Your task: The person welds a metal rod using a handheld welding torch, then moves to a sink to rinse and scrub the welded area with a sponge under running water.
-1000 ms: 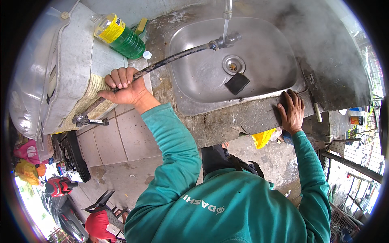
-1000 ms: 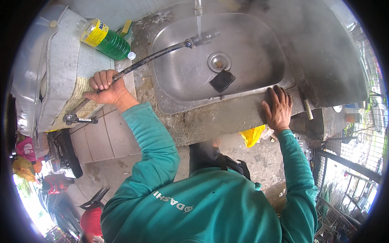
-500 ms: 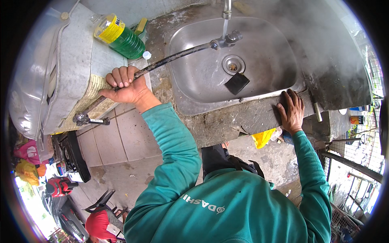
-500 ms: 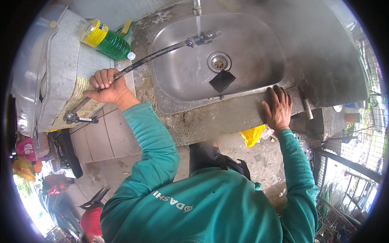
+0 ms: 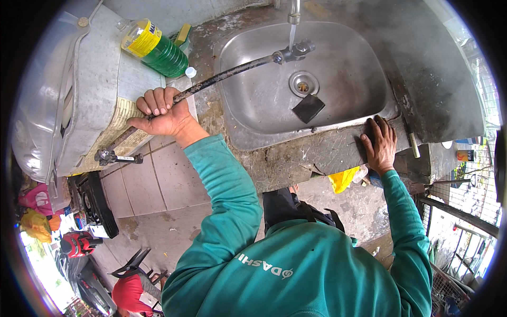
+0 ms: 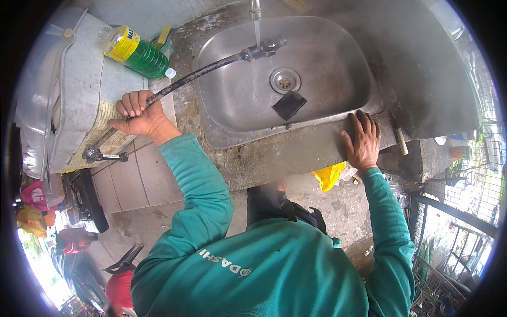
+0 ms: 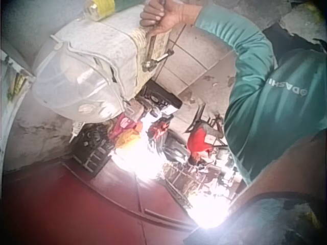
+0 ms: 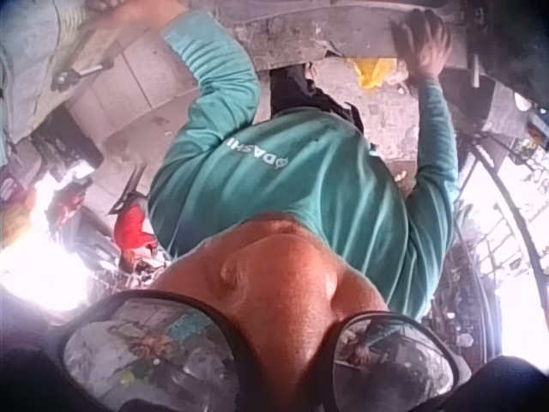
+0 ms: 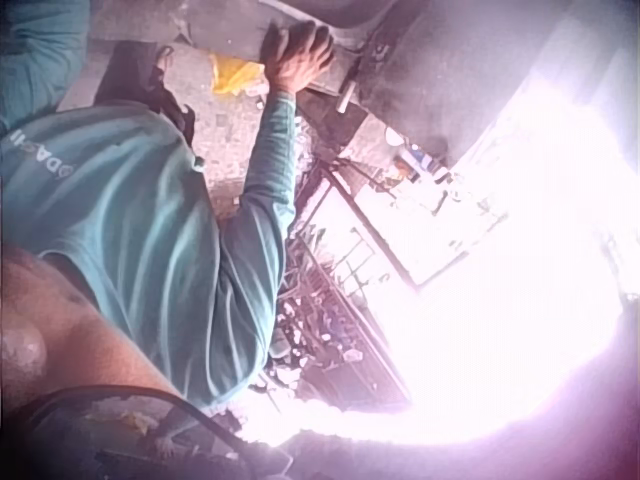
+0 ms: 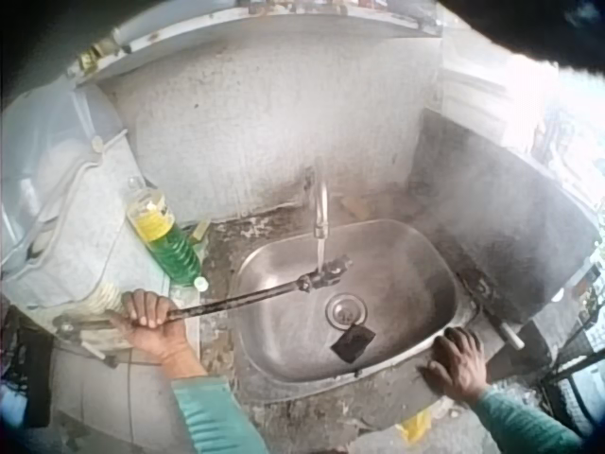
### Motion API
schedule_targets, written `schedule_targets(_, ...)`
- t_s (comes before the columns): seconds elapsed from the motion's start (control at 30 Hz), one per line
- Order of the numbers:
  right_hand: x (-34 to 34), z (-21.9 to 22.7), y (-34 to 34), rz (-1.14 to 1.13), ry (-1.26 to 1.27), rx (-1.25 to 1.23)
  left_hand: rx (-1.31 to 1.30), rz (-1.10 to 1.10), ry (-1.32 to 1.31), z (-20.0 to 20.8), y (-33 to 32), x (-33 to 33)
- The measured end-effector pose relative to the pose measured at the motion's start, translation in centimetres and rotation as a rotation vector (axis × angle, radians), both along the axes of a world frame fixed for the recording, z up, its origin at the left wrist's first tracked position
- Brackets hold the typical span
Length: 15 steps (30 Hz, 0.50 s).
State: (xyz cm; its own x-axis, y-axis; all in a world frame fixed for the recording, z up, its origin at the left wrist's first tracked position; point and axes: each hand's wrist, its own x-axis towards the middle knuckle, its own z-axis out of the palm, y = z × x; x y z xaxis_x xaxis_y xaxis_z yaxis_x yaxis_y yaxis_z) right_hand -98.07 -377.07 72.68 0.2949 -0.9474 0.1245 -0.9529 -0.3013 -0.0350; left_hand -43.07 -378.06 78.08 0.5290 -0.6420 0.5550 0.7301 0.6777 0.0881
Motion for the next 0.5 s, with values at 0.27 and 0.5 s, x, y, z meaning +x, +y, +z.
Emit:
schedule_targets(0.27,-0.01,0.1,0.04,0.0,-0.011,0.012,0.016,0.002,0.01,0.12,0.06,-0.23)
schedule_targets(0.5,0.29,0.26,0.07,-0.012,-0.008,0.012,0.037,0.014,0.059,0.58,0.12,-0.67)
